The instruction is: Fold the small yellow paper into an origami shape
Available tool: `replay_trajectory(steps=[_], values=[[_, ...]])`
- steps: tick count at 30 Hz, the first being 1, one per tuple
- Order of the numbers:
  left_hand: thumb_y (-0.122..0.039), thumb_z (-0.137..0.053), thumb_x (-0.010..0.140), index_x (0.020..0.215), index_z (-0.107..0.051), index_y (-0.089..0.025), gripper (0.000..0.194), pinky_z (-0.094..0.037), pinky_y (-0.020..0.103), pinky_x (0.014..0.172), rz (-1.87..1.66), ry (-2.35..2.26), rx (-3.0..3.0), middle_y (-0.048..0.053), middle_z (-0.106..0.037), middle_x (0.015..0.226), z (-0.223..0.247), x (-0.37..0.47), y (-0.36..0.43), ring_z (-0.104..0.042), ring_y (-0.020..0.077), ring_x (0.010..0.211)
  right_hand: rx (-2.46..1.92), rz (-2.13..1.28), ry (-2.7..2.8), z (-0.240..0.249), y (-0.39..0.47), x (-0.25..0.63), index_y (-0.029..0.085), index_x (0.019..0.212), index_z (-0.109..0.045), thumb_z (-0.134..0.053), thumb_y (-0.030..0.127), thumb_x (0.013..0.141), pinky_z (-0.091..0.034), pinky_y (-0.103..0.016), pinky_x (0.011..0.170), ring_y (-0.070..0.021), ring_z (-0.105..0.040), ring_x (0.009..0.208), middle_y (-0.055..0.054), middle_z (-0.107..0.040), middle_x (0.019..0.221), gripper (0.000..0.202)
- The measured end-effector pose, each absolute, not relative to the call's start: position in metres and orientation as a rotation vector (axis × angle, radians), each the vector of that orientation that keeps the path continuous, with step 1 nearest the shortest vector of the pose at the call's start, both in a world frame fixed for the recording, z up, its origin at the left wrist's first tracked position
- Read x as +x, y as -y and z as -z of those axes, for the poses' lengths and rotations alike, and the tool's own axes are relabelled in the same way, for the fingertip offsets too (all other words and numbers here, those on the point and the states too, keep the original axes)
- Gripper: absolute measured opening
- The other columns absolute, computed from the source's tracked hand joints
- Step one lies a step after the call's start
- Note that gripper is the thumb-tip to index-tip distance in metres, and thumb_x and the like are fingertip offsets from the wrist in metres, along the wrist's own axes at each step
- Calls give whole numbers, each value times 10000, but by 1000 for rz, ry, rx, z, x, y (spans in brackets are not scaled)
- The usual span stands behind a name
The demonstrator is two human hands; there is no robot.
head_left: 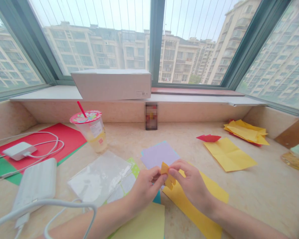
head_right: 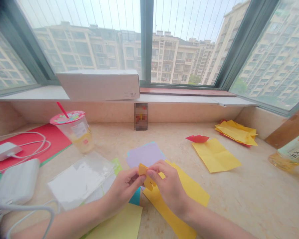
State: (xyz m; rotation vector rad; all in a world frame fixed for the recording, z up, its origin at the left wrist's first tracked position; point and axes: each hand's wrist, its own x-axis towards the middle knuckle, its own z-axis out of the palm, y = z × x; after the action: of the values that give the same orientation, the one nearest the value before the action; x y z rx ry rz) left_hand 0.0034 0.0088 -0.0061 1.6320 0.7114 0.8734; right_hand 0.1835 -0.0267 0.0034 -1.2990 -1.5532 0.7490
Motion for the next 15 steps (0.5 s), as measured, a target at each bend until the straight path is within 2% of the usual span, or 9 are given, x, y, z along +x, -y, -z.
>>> replay_trajectory(steps=[7,15], values=[[-459,-574,930,881,-711,-139,351,-527,266,694,-822,-661,1644,65,-710,778,3,3,-8,-663,191,734,-1273,-675,1568,-6,30,180,213,772,-679,-581,391,946,-495,-282,717,-176,-617,746,-26,-664,785,268],[-468,-519,961,800,-715,-145,411,-481,242,628,-834,-665,1785,42,-681,693,-3,1,-7,-614,162,642,-1211,-704,1624,-2,28,182,223,829,-700,-597,411,940,-508,-274,732,-177,-632,775,-25,-672,819,242]])
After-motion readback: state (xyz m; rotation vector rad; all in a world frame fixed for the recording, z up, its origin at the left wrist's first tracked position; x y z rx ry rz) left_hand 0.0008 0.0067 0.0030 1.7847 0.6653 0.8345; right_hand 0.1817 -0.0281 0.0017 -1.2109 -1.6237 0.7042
